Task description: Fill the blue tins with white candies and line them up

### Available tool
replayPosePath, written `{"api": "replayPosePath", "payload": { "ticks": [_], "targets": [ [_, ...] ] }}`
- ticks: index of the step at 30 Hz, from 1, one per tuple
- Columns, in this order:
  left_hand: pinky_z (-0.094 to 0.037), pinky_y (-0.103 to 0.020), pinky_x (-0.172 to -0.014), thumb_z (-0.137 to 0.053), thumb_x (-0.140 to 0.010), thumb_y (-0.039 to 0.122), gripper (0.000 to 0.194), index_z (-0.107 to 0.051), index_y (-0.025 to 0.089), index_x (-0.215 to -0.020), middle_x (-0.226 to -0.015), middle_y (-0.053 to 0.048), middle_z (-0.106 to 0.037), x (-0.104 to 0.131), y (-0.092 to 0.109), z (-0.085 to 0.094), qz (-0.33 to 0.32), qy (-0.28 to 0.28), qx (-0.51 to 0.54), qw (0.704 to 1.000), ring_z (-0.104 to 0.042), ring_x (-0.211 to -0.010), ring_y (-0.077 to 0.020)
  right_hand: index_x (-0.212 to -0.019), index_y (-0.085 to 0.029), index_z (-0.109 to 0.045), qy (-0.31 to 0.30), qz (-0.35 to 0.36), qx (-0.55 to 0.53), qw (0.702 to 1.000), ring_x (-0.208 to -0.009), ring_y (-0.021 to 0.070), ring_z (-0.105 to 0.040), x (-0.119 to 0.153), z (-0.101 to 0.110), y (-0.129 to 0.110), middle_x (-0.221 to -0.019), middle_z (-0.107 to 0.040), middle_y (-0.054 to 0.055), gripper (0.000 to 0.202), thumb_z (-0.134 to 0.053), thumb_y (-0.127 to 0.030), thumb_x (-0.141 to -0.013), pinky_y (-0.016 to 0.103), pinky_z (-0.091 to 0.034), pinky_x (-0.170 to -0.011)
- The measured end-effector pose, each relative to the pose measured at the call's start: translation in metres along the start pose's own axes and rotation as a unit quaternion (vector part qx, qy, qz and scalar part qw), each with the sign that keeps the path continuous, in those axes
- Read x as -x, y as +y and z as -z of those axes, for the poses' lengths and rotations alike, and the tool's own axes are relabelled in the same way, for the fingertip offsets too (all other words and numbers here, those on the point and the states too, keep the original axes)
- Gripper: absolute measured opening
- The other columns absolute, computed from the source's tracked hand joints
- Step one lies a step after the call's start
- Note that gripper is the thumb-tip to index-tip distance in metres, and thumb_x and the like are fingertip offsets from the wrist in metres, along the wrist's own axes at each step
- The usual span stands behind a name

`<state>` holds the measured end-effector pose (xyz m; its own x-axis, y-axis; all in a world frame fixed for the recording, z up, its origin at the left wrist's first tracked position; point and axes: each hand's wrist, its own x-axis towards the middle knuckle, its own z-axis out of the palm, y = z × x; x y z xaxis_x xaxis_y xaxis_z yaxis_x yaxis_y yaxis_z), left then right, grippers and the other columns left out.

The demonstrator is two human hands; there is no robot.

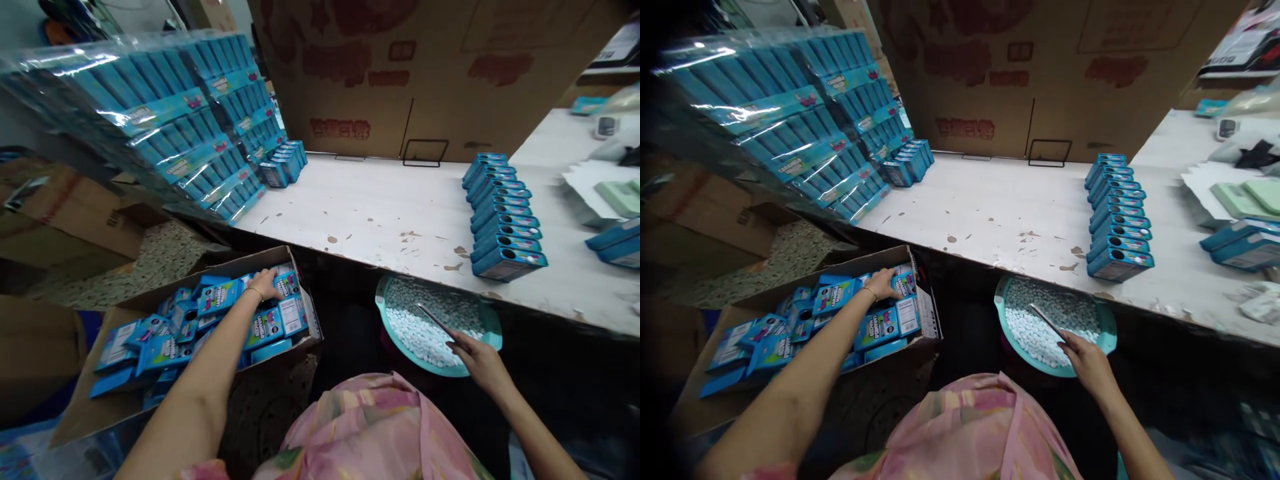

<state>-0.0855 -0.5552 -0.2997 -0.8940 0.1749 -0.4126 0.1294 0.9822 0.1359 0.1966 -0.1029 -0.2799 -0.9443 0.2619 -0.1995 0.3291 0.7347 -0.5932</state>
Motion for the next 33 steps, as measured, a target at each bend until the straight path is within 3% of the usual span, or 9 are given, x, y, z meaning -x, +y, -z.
{"api": "replayPosePath", "payload": {
  "ticks": [5,7,10,13,19,21,23,28,33],
  "targets": [
    [-0.042,-0.033,-0.077,-0.065,-0.053,0.034,0.061,-0.044,0.018,-0.108,-0.094,-0.004,-0.058,0.032,-0.005,0.02,-0.029,0.103,0.246,0.963,-0.054,-0.086,-0.0209,-0.102,-0.019,-0.061,-0.028,-0.052,0.016,0.998,-0.099,0.023,-0.055,0.006,-0.006,0.01,-0.106,-0.061,0.007,0.048,-0.039,-0.052,-0.076,0.035,-0.042,-0.088],
    [-0.042,-0.035,-0.081,-0.066,-0.053,0.035,0.066,-0.043,0.017,-0.112,-0.1,-0.005,-0.057,0.054,0.0,0.03,-0.046,0.16,0.399,0.902,-0.053,-0.09,-0.0204,-0.104,-0.02,-0.06,-0.034,-0.045,0.009,0.998,-0.103,0.0222,-0.052,0.009,-0.007,0.018,-0.109,-0.059,0.006,0.049,-0.033,-0.051,-0.078,0.036,-0.039,-0.091],
    [-0.043,-0.036,-0.082,-0.069,-0.053,0.033,0.061,-0.047,0.019,-0.108,-0.095,-0.004,-0.06,0.083,0.028,0.036,-0.063,0.147,0.612,0.774,-0.056,-0.088,-0.0195,-0.104,-0.02,-0.059,-0.032,-0.032,-0.003,0.999,-0.101,0.0228,-0.053,0.01,-0.011,0.026,-0.108,-0.059,0.008,0.048,-0.034,-0.051,-0.077,0.037,-0.04,-0.089],
    [-0.046,-0.036,-0.077,-0.068,-0.055,0.037,0.052,-0.05,0.023,-0.102,-0.092,-0.003,-0.062,0.093,0.076,0.023,-0.078,0.067,0.73,0.676,-0.058,-0.084,-0.0194,-0.104,-0.017,-0.058,-0.033,-0.008,-0.011,0.999,-0.099,0.0223,-0.054,0.008,-0.013,0.025,-0.105,-0.06,0.01,0.047,-0.036,-0.048,-0.076,0.035,-0.041,-0.088],
    [-0.045,-0.034,-0.077,-0.067,-0.059,0.035,0.054,-0.05,0.026,-0.11,-0.097,-0.004,-0.062,0.091,0.167,-0.03,-0.12,-0.258,0.747,0.601,-0.059,-0.084,-0.019,-0.105,-0.019,-0.057,-0.041,-0.021,0.056,0.997,-0.097,0.0214,-0.054,0.009,0.007,0.019,-0.104,-0.059,0.008,0.04,-0.034,-0.039,-0.079,0.033,-0.041,-0.085],
    [-0.042,-0.035,-0.081,-0.068,-0.057,0.032,0.056,-0.052,0.023,-0.11,-0.096,-0.005,-0.062,0.093,0.182,-0.046,-0.169,-0.405,0.671,0.597,-0.059,-0.085,-0.0193,-0.106,-0.02,-0.056,-0.032,-0.036,0.054,0.997,-0.097,0.0209,-0.054,0.014,0.013,0.024,-0.105,-0.059,0.008,0.04,-0.033,-0.04,-0.079,0.032,-0.041,-0.084],
    [-0.041,-0.037,-0.083,-0.066,-0.059,0.036,0.051,-0.057,0.02,-0.106,-0.094,-0.006,-0.062,0.098,0.192,-0.059,-0.212,-0.499,0.556,0.63,-0.059,-0.085,-0.0203,-0.107,-0.021,-0.054,-0.025,-0.048,0.062,0.997,-0.097,0.0206,-0.054,0.019,0.018,0.03,-0.106,-0.058,0.008,0.039,-0.032,-0.039,-0.081,0.031,-0.041,-0.082],
    [-0.035,-0.036,-0.09,-0.051,-0.07,0.048,0.043,-0.059,0.027,-0.106,-0.104,-0.005,-0.06,0.121,0.205,-0.068,-0.345,-0.354,0.334,0.803,-0.052,-0.099,-0.0233,-0.104,-0.019,-0.058,-0.026,-0.069,0.233,0.97,-0.084,0.0227,-0.057,0.022,0.029,0.047,-0.092,-0.06,0.011,0.033,-0.035,-0.025,-0.08,0.032,-0.043,-0.07],
    [-0.031,-0.043,-0.092,-0.075,-0.041,0.042,0.092,-0.041,0.023,-0.124,-0.118,-0.01,-0.051,0.133,0.195,-0.057,-0.305,-0.364,0.275,0.836,-0.044,-0.108,-0.0335,-0.094,-0.016,-0.062,-0.039,-0.018,0.355,0.934,-0.076,0.0229,-0.057,0.005,0.024,0.054,-0.087,-0.061,0.013,0.033,-0.034,-0.009,-0.076,0.031,-0.039,-0.063]
  ]
}}
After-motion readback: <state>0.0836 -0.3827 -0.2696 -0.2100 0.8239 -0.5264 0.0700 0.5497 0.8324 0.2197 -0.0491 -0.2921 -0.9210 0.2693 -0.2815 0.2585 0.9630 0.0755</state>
